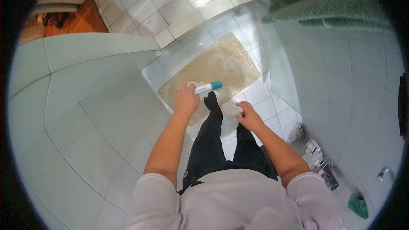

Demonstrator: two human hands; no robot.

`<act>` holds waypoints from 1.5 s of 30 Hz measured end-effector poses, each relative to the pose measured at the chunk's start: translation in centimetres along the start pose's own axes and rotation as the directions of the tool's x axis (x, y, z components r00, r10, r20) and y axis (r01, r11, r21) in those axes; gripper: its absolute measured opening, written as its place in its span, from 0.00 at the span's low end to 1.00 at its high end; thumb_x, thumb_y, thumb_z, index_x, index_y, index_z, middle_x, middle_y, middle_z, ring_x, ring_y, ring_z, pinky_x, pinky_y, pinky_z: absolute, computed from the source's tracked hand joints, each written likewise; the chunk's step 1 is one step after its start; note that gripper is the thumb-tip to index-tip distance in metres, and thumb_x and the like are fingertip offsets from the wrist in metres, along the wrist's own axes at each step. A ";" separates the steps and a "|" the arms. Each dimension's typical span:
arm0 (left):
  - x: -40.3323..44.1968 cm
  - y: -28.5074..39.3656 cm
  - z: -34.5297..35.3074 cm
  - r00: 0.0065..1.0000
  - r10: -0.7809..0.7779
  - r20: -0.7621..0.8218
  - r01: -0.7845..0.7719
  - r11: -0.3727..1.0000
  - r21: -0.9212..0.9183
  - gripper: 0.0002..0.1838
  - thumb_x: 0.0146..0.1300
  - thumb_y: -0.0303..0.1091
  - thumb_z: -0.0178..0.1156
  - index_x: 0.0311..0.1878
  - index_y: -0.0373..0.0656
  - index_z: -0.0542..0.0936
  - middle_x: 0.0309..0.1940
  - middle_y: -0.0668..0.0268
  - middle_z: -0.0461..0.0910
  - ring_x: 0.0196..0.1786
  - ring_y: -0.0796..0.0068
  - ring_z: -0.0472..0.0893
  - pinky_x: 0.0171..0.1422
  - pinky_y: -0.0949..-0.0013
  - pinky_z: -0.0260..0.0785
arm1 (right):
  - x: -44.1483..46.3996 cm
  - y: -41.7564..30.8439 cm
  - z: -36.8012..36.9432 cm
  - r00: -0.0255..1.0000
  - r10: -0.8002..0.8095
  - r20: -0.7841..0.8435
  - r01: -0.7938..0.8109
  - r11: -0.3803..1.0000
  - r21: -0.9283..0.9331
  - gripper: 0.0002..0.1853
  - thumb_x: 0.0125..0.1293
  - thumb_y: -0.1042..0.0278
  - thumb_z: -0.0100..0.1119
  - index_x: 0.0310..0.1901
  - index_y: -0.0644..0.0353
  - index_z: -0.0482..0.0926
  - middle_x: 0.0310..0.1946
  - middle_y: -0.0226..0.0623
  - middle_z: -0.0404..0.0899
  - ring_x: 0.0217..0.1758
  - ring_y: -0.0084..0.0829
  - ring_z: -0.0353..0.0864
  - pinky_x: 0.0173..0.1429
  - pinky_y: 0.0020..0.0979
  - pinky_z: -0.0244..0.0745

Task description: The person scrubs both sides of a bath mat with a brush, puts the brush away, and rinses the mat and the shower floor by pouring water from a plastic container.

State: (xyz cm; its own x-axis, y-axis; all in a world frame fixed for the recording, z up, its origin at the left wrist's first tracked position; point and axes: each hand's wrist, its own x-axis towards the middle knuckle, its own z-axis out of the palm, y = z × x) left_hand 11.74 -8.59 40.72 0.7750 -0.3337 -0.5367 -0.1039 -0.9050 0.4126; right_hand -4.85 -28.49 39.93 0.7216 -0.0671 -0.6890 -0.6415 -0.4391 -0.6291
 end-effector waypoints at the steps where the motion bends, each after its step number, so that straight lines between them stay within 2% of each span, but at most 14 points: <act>1: 0.1 0.2 -0.3 0.981 -0.136 0.141 0.141 0.990 -0.028 0.18 0.45 0.35 0.57 0.42 0.44 0.72 0.53 0.53 0.64 0.52 0.50 0.66 0.55 0.58 0.59 | -1.3 2.2 -0.5 1.000 0.031 -0.002 -0.031 0.998 -0.046 0.24 0.50 0.66 0.55 0.51 0.56 0.67 0.51 0.45 0.64 0.41 0.38 0.74 0.46 0.32 0.69; 5: -0.6 -0.3 0.1 0.999 -0.023 0.035 0.020 0.996 0.091 0.18 0.46 0.39 0.58 0.41 0.44 0.74 0.53 0.57 0.65 0.52 0.52 0.67 0.55 0.58 0.60 | -7.7 8.4 -1.3 0.951 0.304 -0.055 -0.306 0.951 -0.050 0.23 0.51 0.61 0.56 0.50 0.55 0.69 0.43 0.44 0.72 0.38 0.37 0.74 0.46 0.33 0.69; 8: -1.5 -0.1 0.8 0.939 0.258 -0.226 -0.116 0.860 0.498 0.18 0.44 0.41 0.57 0.37 0.41 0.75 0.48 0.54 0.68 0.50 0.56 0.68 0.57 0.54 0.55 | -11.0 12.2 -0.8 0.927 0.354 -0.120 -0.361 0.932 -0.040 0.23 0.51 0.60 0.56 0.50 0.55 0.69 0.42 0.43 0.73 0.40 0.37 0.75 0.46 0.34 0.69; 14: -3.5 1.8 2.3 0.993 0.034 -0.114 0.009 0.933 0.360 0.20 0.44 0.45 0.57 0.37 0.40 0.76 0.42 0.56 0.73 0.46 0.58 0.71 0.52 0.57 0.58 | -17.8 14.0 0.6 0.898 0.376 -0.229 -0.309 0.909 0.280 0.21 0.53 0.60 0.55 0.49 0.54 0.69 0.41 0.39 0.74 0.40 0.35 0.75 0.45 0.32 0.69; 17: -4.2 1.9 4.9 1.000 -0.018 -0.005 0.019 0.999 0.029 0.19 0.44 0.43 0.58 0.36 0.38 0.76 0.33 0.56 0.76 0.37 0.60 0.75 0.41 0.63 0.65 | -23.8 17.4 3.4 0.862 0.418 -0.286 -0.280 0.864 0.418 0.20 0.54 0.60 0.55 0.49 0.53 0.69 0.40 0.37 0.74 0.38 0.33 0.75 0.44 0.31 0.69; 21: -7.4 6.4 9.1 0.997 -0.013 -0.073 -0.005 0.970 -0.245 0.16 0.45 0.36 0.59 0.38 0.42 0.74 0.28 0.60 0.74 0.31 0.71 0.73 0.35 0.68 0.65 | -32.9 25.6 8.5 0.744 0.601 -0.292 -0.428 0.764 0.483 0.20 0.53 0.62 0.55 0.49 0.55 0.69 0.37 0.38 0.75 0.39 0.34 0.75 0.44 0.31 0.69; 24: -11.4 10.7 10.5 0.983 -0.014 0.183 0.118 0.812 -0.572 0.15 0.49 0.33 0.56 0.43 0.48 0.73 0.36 0.62 0.71 0.35 0.73 0.70 0.40 0.71 0.63 | -40.2 29.1 12.3 0.605 0.741 -0.290 -0.553 0.654 0.516 0.20 0.53 0.61 0.53 0.48 0.59 0.69 0.36 0.39 0.77 0.41 0.34 0.75 0.46 0.29 0.69; 26: -12.9 13.3 12.3 0.974 0.054 0.222 0.074 0.846 -0.528 0.14 0.50 0.32 0.55 0.43 0.48 0.73 0.37 0.63 0.71 0.37 0.73 0.70 0.40 0.71 0.63 | -43.6 30.9 14.6 0.461 0.852 -0.247 -0.601 0.505 0.620 0.21 0.53 0.61 0.53 0.49 0.59 0.69 0.36 0.40 0.76 0.41 0.34 0.75 0.46 0.30 0.68; 27: -14.1 14.8 13.7 0.960 0.113 0.256 0.028 0.872 -0.489 0.13 0.51 0.32 0.54 0.43 0.47 0.73 0.37 0.64 0.72 0.38 0.74 0.70 0.41 0.72 0.63 | -45.4 33.0 17.5 0.420 0.868 -0.266 -0.378 0.433 0.818 0.20 0.54 0.62 0.53 0.49 0.58 0.69 0.37 0.41 0.76 0.41 0.35 0.75 0.45 0.31 0.68; 34: -14.9 20.0 16.6 0.822 0.173 0.543 0.179 0.826 -0.535 0.14 0.52 0.35 0.58 0.43 0.45 0.72 0.39 0.64 0.72 0.39 0.75 0.70 0.42 0.73 0.62 | -45.8 32.7 24.0 0.356 0.900 -0.250 -0.341 0.374 0.862 0.20 0.56 0.61 0.52 0.50 0.56 0.68 0.39 0.40 0.76 0.43 0.36 0.74 0.48 0.31 0.67; 36: -14.7 20.6 17.8 0.744 0.260 0.616 -0.092 0.952 -0.291 0.20 0.47 0.33 0.63 0.44 0.45 0.71 0.41 0.62 0.71 0.41 0.73 0.70 0.43 0.72 0.63 | -45.6 29.3 23.6 0.334 0.916 -0.220 -0.378 0.344 0.860 0.18 0.56 0.62 0.53 0.49 0.55 0.69 0.39 0.38 0.76 0.44 0.34 0.74 0.48 0.30 0.67; 39: -15.7 22.0 19.4 0.676 0.375 0.634 -0.439 0.896 -0.061 0.24 0.42 0.30 0.66 0.45 0.44 0.70 0.41 0.60 0.70 0.42 0.71 0.70 0.44 0.71 0.64 | -45.0 28.5 29.8 0.278 0.954 -0.116 -0.271 0.193 0.943 0.18 0.56 0.62 0.53 0.48 0.55 0.69 0.38 0.37 0.76 0.44 0.33 0.74 0.48 0.30 0.67; 40: -16.0 22.8 19.7 0.664 0.313 0.679 -0.449 0.893 0.028 0.26 0.40 0.30 0.67 0.46 0.44 0.69 0.42 0.59 0.70 0.44 0.70 0.70 0.45 0.70 0.64 | -45.2 27.7 31.4 0.252 0.954 -0.163 -0.234 0.223 0.946 0.19 0.57 0.66 0.51 0.51 0.57 0.68 0.33 0.29 0.72 0.35 0.22 0.70 0.41 0.24 0.65; 45: -15.8 23.5 21.6 0.521 0.319 0.792 -0.611 0.787 0.085 0.27 0.40 0.29 0.67 0.46 0.44 0.67 0.39 0.60 0.71 0.41 0.71 0.71 0.43 0.71 0.65 | -44.5 26.9 31.7 0.041 0.999 -0.032 0.130 0.026 0.991 0.16 0.57 0.66 0.52 0.48 0.56 0.70 0.34 0.31 0.74 0.39 0.23 0.71 0.45 0.24 0.65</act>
State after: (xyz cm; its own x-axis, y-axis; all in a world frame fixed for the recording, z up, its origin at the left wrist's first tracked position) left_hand -16.42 -30.28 43.07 -0.1229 -0.6712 -0.7311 -0.6086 -0.5309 0.5897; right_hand -62.48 -8.89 42.27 -0.6028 -0.4696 -0.6451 -0.1806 0.8678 -0.4630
